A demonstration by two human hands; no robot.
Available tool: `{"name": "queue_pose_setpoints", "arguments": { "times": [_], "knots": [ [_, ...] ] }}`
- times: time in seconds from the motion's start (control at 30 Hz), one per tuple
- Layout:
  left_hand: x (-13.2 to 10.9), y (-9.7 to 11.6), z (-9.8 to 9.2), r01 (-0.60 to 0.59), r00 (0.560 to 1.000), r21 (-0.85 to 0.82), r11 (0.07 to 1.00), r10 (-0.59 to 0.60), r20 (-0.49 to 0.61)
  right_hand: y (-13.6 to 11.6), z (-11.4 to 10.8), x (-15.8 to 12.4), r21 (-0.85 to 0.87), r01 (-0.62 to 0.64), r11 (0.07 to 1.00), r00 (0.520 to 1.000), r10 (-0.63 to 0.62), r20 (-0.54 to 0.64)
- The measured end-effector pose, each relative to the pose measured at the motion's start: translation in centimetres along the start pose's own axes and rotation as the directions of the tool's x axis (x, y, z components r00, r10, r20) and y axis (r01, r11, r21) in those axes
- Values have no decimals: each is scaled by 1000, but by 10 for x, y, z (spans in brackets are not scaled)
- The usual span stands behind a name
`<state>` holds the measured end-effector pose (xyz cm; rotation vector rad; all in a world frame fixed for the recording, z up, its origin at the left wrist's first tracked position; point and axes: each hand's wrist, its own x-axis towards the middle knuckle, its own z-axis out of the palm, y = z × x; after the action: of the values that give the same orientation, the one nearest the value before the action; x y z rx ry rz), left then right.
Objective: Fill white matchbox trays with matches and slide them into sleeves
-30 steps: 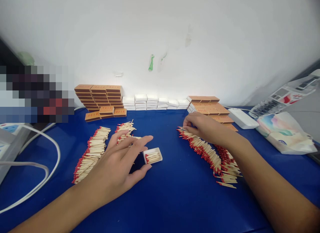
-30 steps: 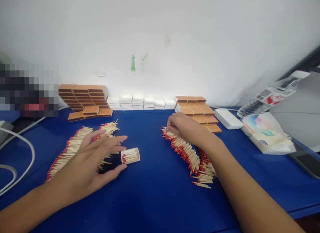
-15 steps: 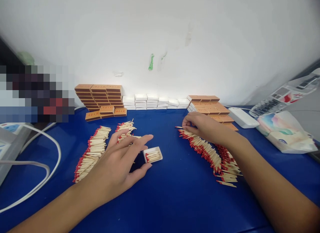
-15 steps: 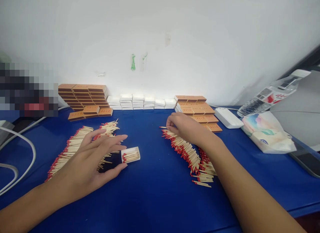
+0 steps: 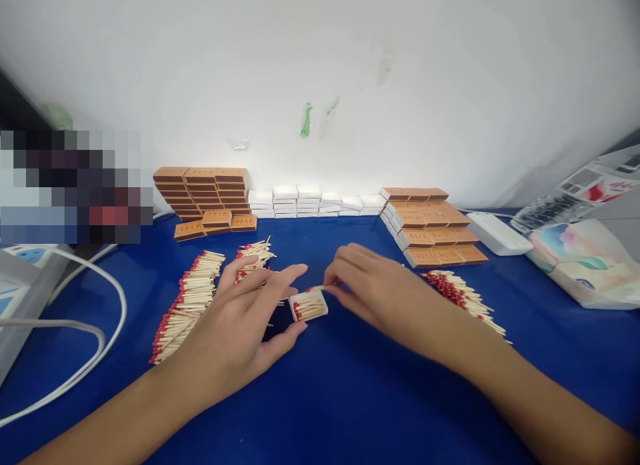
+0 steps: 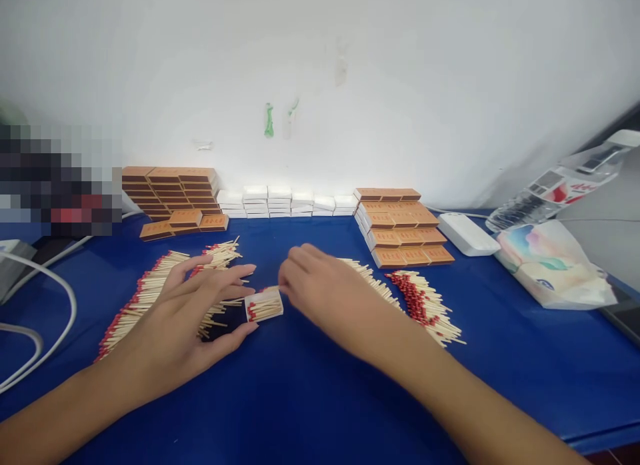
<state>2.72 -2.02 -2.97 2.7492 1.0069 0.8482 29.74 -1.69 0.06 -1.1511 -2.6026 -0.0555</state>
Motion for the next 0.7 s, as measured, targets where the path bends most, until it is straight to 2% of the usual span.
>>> {"name": "queue_pose_setpoints", "arguments": {
  "times": [0.07, 0.13, 0.2, 0.3, 0.4, 0.5, 0.57, 0.7],
  "knots": [
    [1, 1, 0, 1, 1000, -6, 1000, -1, -2, -14, 7, 3, -177, 108, 978, 994, -107, 15],
    [1, 2, 0, -3, 1000, -6, 1000, 3, -9, -21, 13, 4, -283, 174, 943, 984, -175, 25],
    [2, 2, 0, -14, 1000, -1, 1000, 13, -20, -23, 16, 4, -284, 196, 939, 980, -201, 11],
    [1, 2, -1, -20, 1000, 6, 1000, 20, -19, -21, 14, 3, -151, 188, 971, 981, -193, -19],
    [1, 1, -2, -13, 1000, 7, 1000, 13, -7, -9, 6, 1, 37, 94, 995, 995, -93, -31],
    [0, 1, -2, -25, 1000, 12, 1000, 25, -14, 24, -5, -5, 137, -75, 988, 995, 83, -56],
    [0, 0, -2, -43, 999, 12, 999, 43, -20, 55, -11, -11, 122, -210, 970, 976, 216, -39],
    [-1, 1, -2, -71, 997, -2, 998, 70, -22, 105, -17, -24, 30, -430, 903, 898, 423, 122]
  ]
}}
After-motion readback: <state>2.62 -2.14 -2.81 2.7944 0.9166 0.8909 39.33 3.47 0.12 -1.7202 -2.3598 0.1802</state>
